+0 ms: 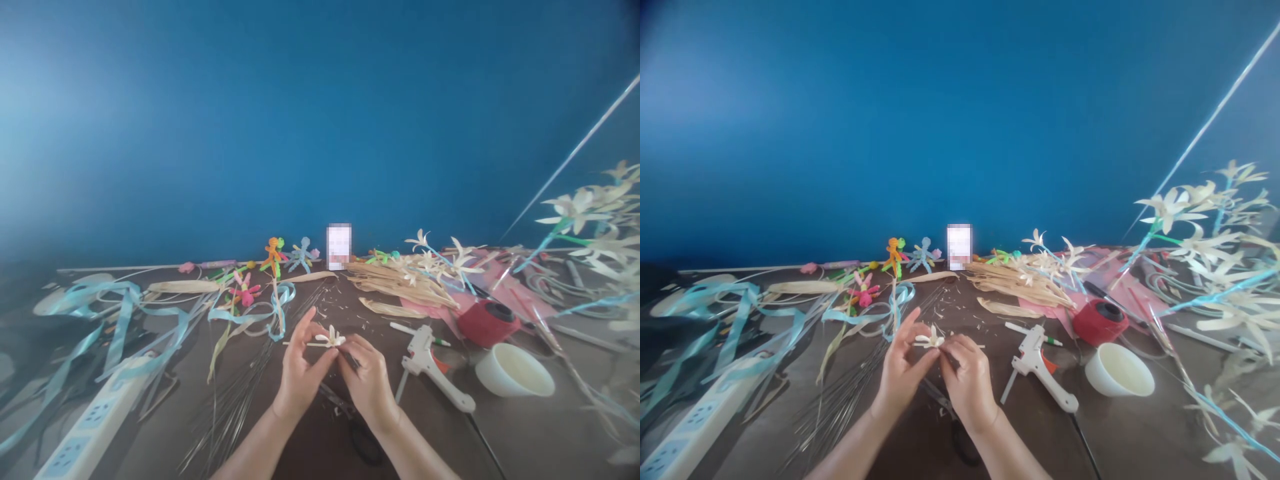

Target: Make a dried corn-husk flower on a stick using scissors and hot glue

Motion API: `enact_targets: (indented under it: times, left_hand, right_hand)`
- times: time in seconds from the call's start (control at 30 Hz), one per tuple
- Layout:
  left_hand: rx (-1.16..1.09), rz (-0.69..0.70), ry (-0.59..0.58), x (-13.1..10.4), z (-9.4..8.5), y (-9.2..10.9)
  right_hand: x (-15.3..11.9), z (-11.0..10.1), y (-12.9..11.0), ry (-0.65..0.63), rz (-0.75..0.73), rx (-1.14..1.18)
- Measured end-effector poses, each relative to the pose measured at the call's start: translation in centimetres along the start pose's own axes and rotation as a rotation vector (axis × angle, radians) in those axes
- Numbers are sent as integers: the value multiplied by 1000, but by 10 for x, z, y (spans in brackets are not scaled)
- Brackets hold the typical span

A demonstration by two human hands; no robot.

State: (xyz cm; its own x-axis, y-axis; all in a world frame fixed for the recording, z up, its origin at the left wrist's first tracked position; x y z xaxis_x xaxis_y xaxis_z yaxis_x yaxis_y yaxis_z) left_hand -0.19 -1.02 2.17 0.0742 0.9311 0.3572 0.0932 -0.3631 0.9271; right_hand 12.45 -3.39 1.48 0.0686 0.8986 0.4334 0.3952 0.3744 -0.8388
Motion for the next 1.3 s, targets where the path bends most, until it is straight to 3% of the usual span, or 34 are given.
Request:
enact_targets:
  times: [0.27, 0.67, 0.93, 1.3]
  left_hand:
    - [212, 92, 6, 2, -1, 0]
    - [213, 98, -23, 4, 0, 0]
    - [-40, -152, -10, 5, -2, -11]
    - [-358, -375, 7, 4, 7, -12]
  right_hand:
    - [-1, -1, 1, 27, -25, -36]
    - [1, -1, -2, 40, -41, -55]
    - [4, -1, -7, 21, 29, 43]
    - [4, 1, 5, 14, 197, 125]
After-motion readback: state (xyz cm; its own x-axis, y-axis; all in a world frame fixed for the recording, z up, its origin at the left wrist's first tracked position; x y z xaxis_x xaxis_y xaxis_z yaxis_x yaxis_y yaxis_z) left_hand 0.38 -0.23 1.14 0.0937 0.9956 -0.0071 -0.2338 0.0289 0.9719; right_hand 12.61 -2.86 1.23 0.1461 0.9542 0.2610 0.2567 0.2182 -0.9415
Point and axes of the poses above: each hand's wrist, its own x-axis towards the middle knuckle, its own z-axis out of the palm, y = z × x, the point moved 2 cm from there along x, towards the middle knuckle, and after that the axes turned 1 degree about y, right-handed, at the moved point
